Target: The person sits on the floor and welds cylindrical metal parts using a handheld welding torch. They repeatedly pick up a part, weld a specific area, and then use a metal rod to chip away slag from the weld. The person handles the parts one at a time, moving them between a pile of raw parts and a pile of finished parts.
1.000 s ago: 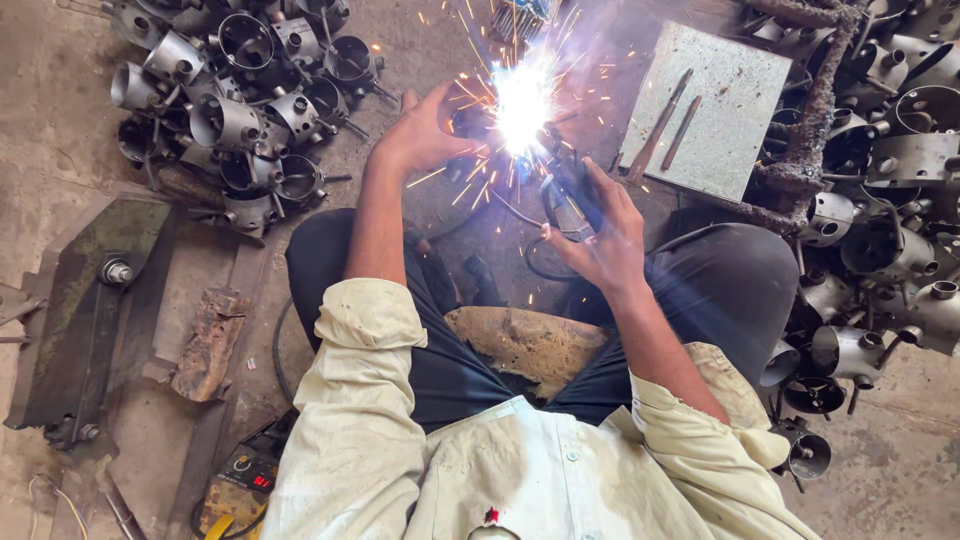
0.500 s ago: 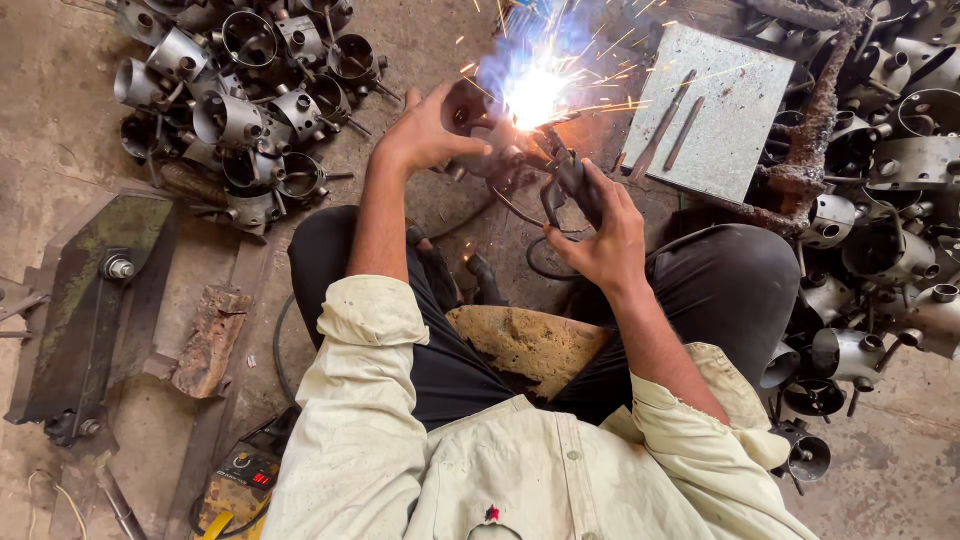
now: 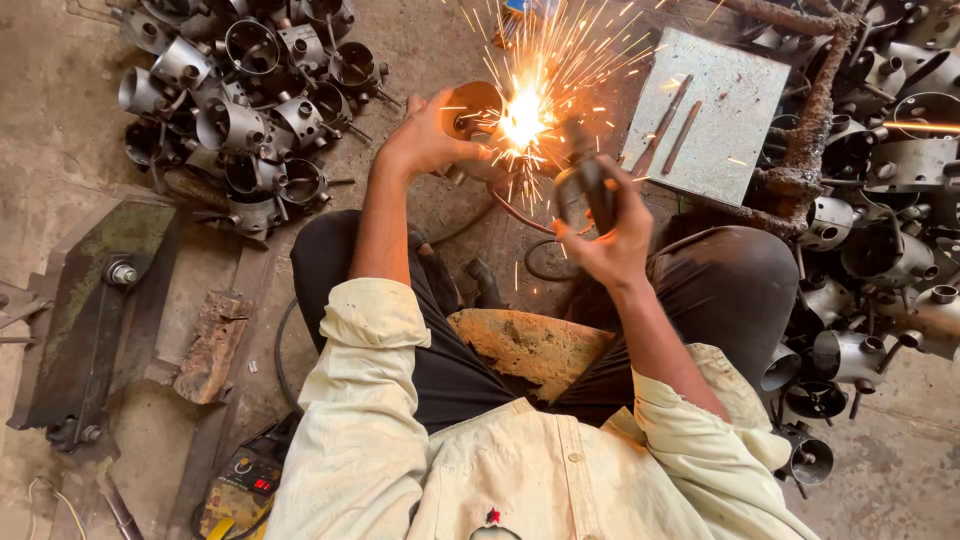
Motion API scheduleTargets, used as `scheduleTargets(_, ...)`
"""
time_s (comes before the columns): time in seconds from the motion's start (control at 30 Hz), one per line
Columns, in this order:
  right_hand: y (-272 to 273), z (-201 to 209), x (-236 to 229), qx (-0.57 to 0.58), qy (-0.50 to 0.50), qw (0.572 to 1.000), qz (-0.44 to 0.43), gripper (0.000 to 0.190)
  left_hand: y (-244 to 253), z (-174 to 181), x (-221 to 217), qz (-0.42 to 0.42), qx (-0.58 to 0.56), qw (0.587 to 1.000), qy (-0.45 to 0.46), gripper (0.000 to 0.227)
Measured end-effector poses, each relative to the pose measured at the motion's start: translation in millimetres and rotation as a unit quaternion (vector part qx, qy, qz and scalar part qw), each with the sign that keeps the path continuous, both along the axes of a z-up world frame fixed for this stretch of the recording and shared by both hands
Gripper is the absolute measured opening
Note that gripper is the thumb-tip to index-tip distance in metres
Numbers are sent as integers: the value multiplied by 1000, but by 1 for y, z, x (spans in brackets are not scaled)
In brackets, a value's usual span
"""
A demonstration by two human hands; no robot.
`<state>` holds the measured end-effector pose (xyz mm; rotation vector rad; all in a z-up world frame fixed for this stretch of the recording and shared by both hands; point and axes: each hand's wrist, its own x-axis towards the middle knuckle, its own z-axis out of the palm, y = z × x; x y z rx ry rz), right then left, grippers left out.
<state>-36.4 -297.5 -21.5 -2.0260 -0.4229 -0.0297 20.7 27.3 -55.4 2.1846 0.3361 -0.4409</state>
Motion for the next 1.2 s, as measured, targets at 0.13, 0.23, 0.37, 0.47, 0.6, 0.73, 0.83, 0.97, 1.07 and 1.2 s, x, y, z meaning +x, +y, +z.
scheduleTargets(0.13, -19, -16, 11, 213, 68, 971, -85, 85, 0, -1, 1, -8, 11, 999, -38, 127)
scheduleTargets(0.23, -35, -36, 26, 361, 103, 918, -127, 77, 0, -3, -1, -9, 30, 999, -43, 132)
scheduleTargets(0.37, -53, -56, 42, 526, 144, 826, -141, 67, -4, -3, 6, 9, 72, 997, 23, 134)
scheduleTargets(0.47, -59, -48, 43, 546, 212, 784, -206, 67, -11, 3, 2, 20, 96, 994, -41, 127)
scheduleTargets(0.6, -47, -35, 44, 536, 196, 806, -156, 55, -7, 14, 3, 36, 97, 994, -23, 134)
scheduleTargets(0.73, -53, -32, 39, 513, 197, 816, -182, 51, -12, -1, 3, 30, 119, 992, -27, 135)
scheduleTargets(0.83, -54, -32, 42, 516, 219, 804, -197, 46, -10, -11, 1, 5, 115, 991, -71, 132)
scheduleTargets(0.97, -44, -25, 45, 514, 209, 808, -195, 48, 2, 7, 2, -28, 131, 989, -67, 131)
scheduleTargets(1.07, -51, -26, 38, 510, 219, 805, -210, 50, -4, 14, -2, -46, 129, 988, -78, 129)
scheduleTargets(1.2, -39, -31, 47, 526, 220, 795, -207, 52, 0, 21, 4, -27, 146, 987, -57, 128)
